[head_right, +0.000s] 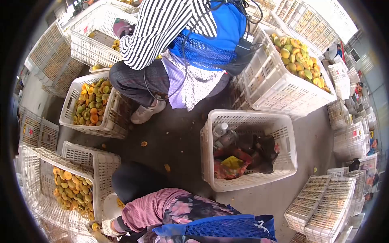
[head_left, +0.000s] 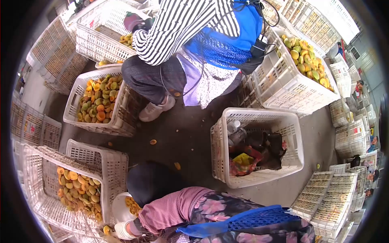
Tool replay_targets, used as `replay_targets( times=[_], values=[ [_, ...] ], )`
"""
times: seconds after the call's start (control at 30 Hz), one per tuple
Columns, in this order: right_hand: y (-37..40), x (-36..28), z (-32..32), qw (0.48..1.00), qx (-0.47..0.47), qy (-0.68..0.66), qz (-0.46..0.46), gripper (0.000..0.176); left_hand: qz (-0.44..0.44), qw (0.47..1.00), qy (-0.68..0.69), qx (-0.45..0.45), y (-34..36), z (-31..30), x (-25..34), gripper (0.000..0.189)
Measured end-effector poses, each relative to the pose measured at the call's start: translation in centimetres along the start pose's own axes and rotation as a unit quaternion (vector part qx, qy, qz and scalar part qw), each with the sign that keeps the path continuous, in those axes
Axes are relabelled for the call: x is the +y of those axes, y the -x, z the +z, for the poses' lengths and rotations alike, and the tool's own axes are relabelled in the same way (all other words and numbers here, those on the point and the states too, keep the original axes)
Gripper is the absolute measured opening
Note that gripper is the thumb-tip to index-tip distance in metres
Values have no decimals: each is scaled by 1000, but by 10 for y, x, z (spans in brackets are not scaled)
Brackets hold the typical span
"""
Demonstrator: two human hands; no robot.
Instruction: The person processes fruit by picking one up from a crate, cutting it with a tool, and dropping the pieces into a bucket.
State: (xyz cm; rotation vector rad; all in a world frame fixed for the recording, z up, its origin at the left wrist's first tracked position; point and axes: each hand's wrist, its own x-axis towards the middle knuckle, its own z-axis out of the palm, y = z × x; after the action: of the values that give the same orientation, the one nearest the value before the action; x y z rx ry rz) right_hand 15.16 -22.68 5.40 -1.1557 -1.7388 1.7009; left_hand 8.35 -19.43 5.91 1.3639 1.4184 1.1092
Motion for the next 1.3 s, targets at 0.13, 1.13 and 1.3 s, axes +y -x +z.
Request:
replay_targets(
  times=[0.13, 1.13, 1.3],
  values=[
    [-36, 56, 28, 973, 71, -216, -30, 39, 3, 1000, -6, -7, 4, 3, 6, 19],
    [8, 65, 29, 919, -40, 224, 321, 44, -55, 643, 692, 323, 11, -141, -9, 45],
    [20, 42, 3, 883, -68, 362, 292, 38, -92, 733, 608, 290, 16, -128, -35, 43]
  ],
)
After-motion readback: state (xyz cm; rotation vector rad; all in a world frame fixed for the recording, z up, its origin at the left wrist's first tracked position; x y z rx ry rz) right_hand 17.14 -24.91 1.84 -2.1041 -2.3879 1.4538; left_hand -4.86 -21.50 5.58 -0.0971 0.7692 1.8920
